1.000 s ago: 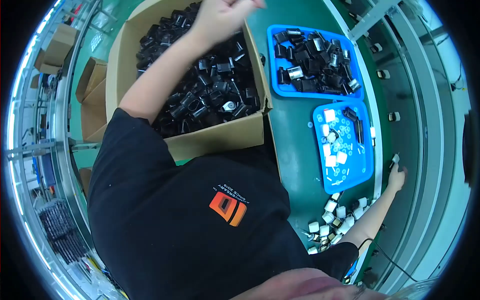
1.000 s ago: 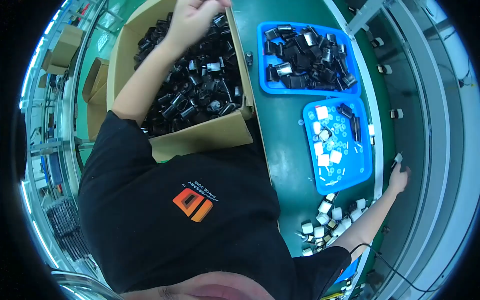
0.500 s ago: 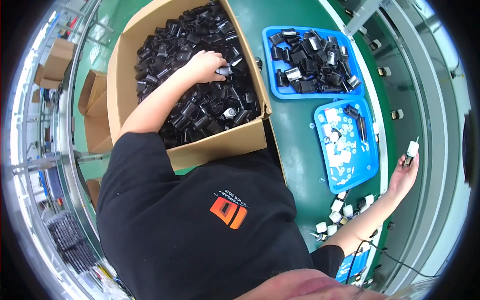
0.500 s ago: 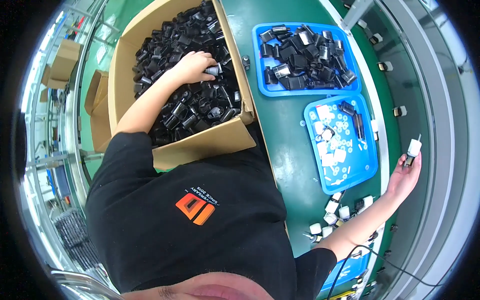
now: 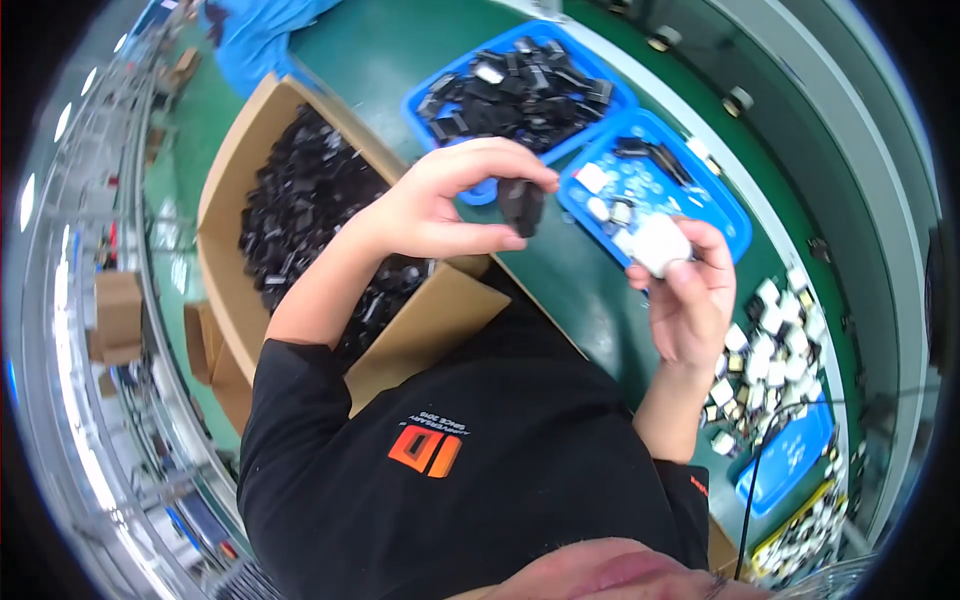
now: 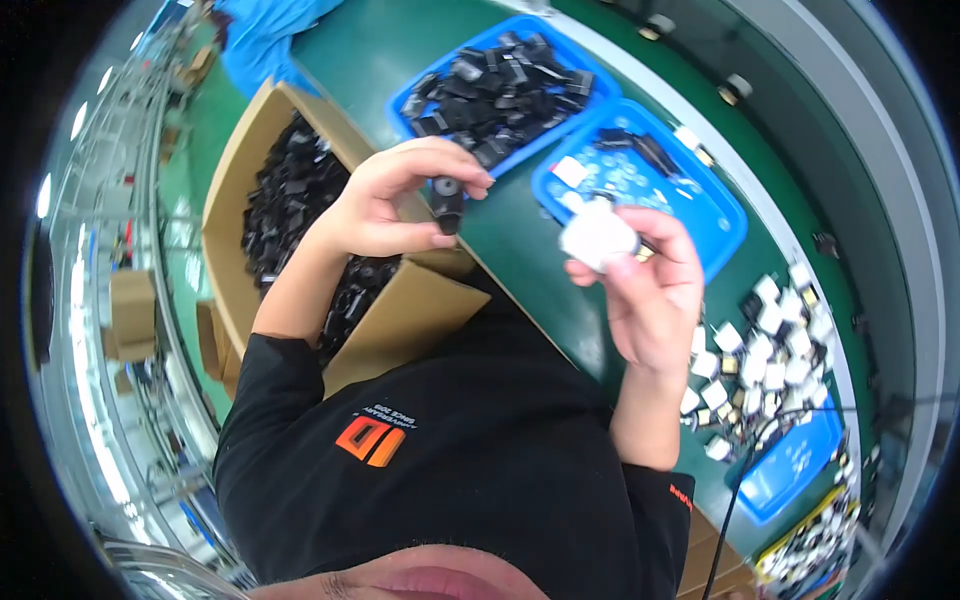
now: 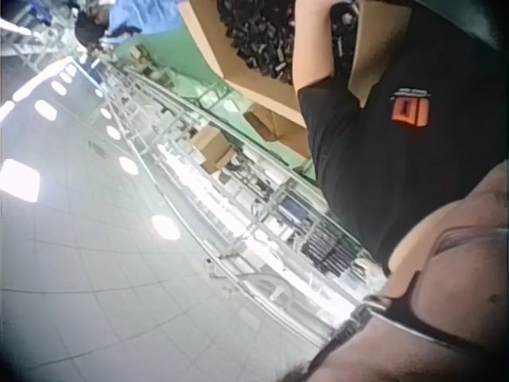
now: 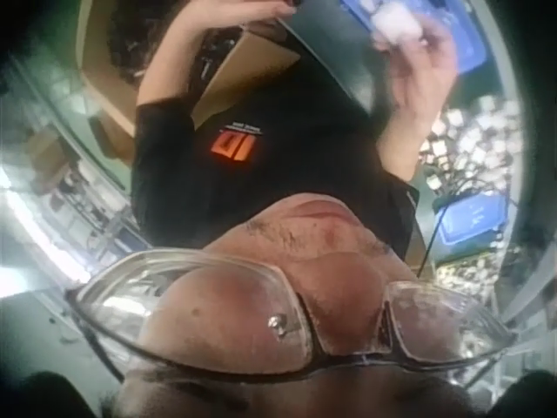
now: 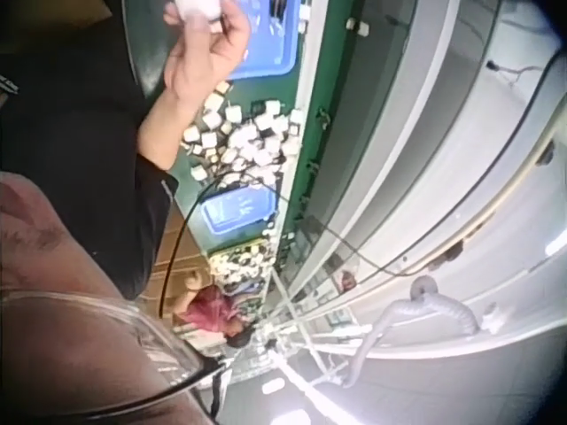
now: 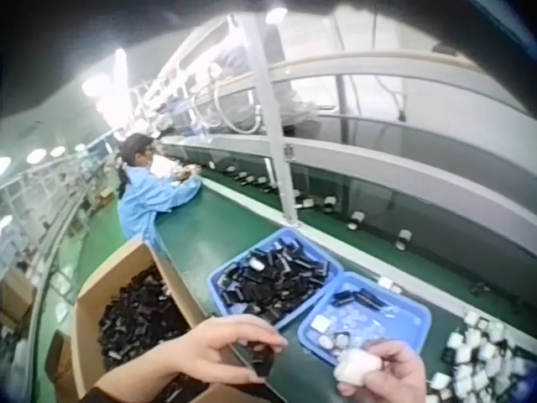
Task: The person assembles cylindrical components by hand, then places the assembled parts into plastic trays.
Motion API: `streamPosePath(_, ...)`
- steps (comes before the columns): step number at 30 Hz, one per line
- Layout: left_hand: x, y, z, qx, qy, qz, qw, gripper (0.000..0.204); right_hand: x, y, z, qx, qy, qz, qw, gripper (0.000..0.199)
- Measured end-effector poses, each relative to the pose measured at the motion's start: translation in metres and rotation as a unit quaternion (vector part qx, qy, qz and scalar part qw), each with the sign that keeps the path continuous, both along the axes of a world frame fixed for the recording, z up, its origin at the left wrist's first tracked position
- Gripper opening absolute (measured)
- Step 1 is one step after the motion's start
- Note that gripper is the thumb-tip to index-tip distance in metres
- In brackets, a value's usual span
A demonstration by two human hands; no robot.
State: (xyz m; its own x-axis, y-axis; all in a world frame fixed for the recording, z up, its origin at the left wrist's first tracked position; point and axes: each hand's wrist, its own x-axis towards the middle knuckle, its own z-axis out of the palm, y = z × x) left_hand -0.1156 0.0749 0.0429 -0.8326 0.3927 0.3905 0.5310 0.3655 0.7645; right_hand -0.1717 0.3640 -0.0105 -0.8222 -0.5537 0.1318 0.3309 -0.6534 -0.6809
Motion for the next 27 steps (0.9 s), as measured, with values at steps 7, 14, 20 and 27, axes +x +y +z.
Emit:
streamPosePath(7,-0.032,0.081,-0.009,-0.028,-0.006,-0.033,0.999,0.052,0.006,0.038,0.008,0.313,0.283,-0.188,0.887,0.028)
streamPosePath(14,-0.038,0.096,-0.042,-0.052,-0.043,-0.014,0.998,0.055,0.005,0.034,0.005,0.373,0.262,-0.232,0.859,0.027)
streamPosePath(20,-0.038,0.091,-0.044,-0.025,-0.080,-0.001,0.996,0.056,0.010,0.025,-0.015,0.316,0.144,-0.240,0.906,0.026)
streamPosePath(27,-0.040,0.088,-0.045,-0.052,-0.082,-0.017,0.995,0.056,0.013,0.020,-0.034,0.324,0.209,-0.271,0.882,0.027)
